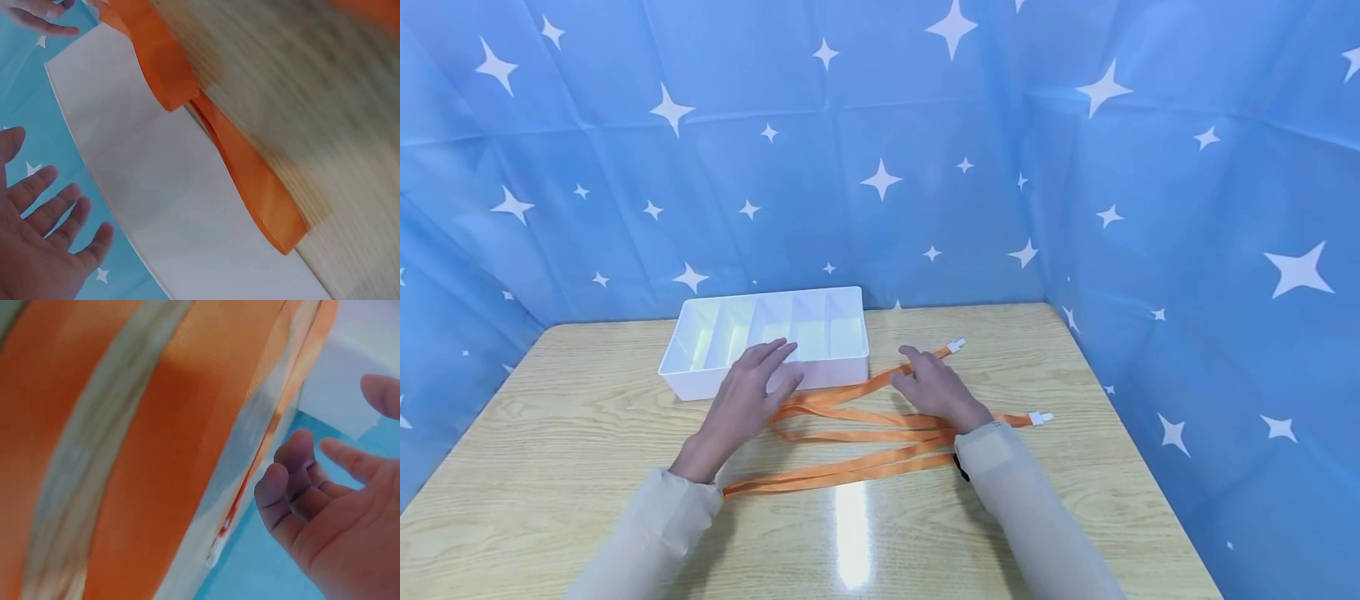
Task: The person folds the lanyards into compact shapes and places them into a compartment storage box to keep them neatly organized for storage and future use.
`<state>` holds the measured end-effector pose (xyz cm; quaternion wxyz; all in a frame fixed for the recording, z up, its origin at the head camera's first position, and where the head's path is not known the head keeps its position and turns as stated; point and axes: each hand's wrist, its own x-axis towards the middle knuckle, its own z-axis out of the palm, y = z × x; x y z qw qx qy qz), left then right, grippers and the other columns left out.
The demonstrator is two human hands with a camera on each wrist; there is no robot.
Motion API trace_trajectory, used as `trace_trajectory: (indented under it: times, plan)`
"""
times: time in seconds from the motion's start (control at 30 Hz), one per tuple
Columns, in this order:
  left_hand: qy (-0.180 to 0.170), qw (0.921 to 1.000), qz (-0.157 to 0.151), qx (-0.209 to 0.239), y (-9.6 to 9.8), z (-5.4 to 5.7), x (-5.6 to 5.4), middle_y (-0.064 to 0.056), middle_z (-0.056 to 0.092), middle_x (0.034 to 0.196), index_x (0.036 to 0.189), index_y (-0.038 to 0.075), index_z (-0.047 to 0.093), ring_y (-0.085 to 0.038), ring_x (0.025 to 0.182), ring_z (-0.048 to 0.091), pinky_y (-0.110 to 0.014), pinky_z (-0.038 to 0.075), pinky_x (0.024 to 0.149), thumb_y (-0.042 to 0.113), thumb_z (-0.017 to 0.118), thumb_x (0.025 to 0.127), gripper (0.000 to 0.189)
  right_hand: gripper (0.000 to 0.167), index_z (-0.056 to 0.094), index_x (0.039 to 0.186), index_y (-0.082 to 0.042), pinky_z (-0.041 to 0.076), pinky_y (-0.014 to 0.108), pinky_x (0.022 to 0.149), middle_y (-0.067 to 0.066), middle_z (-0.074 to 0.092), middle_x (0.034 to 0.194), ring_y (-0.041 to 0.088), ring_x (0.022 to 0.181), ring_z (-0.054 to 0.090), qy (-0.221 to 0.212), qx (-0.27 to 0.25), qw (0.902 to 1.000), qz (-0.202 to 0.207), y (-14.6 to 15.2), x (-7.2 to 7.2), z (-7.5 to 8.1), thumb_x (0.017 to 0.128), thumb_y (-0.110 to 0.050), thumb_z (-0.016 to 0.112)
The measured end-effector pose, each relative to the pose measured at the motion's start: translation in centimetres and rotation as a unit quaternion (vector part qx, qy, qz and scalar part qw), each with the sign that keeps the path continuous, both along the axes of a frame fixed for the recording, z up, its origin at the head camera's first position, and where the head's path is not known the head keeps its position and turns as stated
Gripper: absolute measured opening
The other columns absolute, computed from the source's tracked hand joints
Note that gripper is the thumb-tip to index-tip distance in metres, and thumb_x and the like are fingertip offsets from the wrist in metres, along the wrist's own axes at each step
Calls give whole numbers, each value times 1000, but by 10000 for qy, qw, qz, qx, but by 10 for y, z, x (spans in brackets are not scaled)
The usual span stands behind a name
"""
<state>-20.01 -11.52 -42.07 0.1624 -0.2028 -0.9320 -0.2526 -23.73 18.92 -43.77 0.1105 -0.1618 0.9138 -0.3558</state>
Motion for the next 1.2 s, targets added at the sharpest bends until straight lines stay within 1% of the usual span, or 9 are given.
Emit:
trace_trajectory:
  times: [0.2, 0.3, 0.4, 0.5, 0.6, 0.77, 0.9, 1.0, 1.2]
  plan:
    - [499, 9968, -616, 125, 3, -7, 2, -13, 61, 132, 127, 8, 66, -31, 121, 56, -50, 46, 100, 26, 69, 95, 37, 56, 36, 151, -3, 34, 34, 50, 0, 41, 58, 17, 48, 34, -12, -7, 10000, -4, -5, -1, -4, 103, -27, 53]
    - [652, 9942, -842, 143, 5, -9, 1, -11, 65, 123, 122, 7, 69, -26, 109, 62, -43, 52, 93, 24, 72, 93, 33, 55, 37, 151, -2, 36, 34, 52, 1, 43, 59, 17, 49, 36, -31, -12, 10000, 46, -6, -1, -5, 103, -26, 52]
    - [450, 9935, -1009, 274, 8, -11, 1, -7, 69, 113, 117, 7, 72, -18, 85, 64, -32, 56, 75, 23, 72, 93, 28, 53, 38, 150, -1, 38, 34, 53, 1, 45, 60, 16, 51, 39, -52, -77, 9999, 111, -8, -1, -5, 103, -23, 52]
    - [30, 9939, -1044, 368, 10, -15, 0, -3, 71, 105, 112, 8, 74, -10, 65, 55, -23, 48, 58, 22, 73, 92, 24, 51, 40, 148, 0, 38, 33, 53, 2, 45, 61, 16, 51, 39, -126, -172, 9996, 195, -11, -1, -5, 103, -19, 53]
    - [-272, 9943, -977, 334, 12, -20, -1, -3, 71, 103, 109, 8, 75, -5, 60, 49, -21, 44, 56, 21, 75, 90, 23, 49, 41, 148, 0, 38, 34, 53, 2, 45, 60, 17, 50, 38, -218, -276, 9990, 265, -13, -1, -5, 103, -17, 53]
    - [-575, 9946, -844, 165, 16, -24, -3, -3, 72, 107, 110, 9, 75, -9, 62, 52, -26, 49, 62, 23, 76, 90, 25, 49, 42, 147, -1, 38, 33, 52, 2, 44, 61, 17, 49, 38, -252, -280, 9988, 315, -15, -1, -7, 103, -17, 54]
    - [-772, 9935, -833, -8, 18, -24, -6, -5, 71, 114, 112, 7, 75, -19, 87, 66, -37, 54, 80, 25, 77, 89, 29, 48, 43, 147, -1, 39, 33, 53, 2, 44, 61, 16, 50, 38, -285, -319, 9983, 390, -16, 0, -8, 103, -17, 55]
    - [-946, 9919, -830, -148, 18, -24, -9, -5, 70, 119, 114, 7, 75, -24, 110, 64, -43, 52, 93, 27, 78, 88, 33, 47, 44, 146, -1, 38, 32, 54, 1, 44, 60, 15, 50, 37, -322, -415, 9975, 479, -18, -1, -7, 103, -16, 54]
    - [-1313, 9876, -798, -328, 15, -25, -15, -4, 68, 122, 119, 9, 73, -23, 111, 61, -42, 49, 98, 30, 81, 84, 42, 44, 46, 144, 1, 37, 30, 53, 0, 41, 59, 14, 49, 34, -417, -594, 9957, 577, -20, -2, -9, 103, -14, 54]
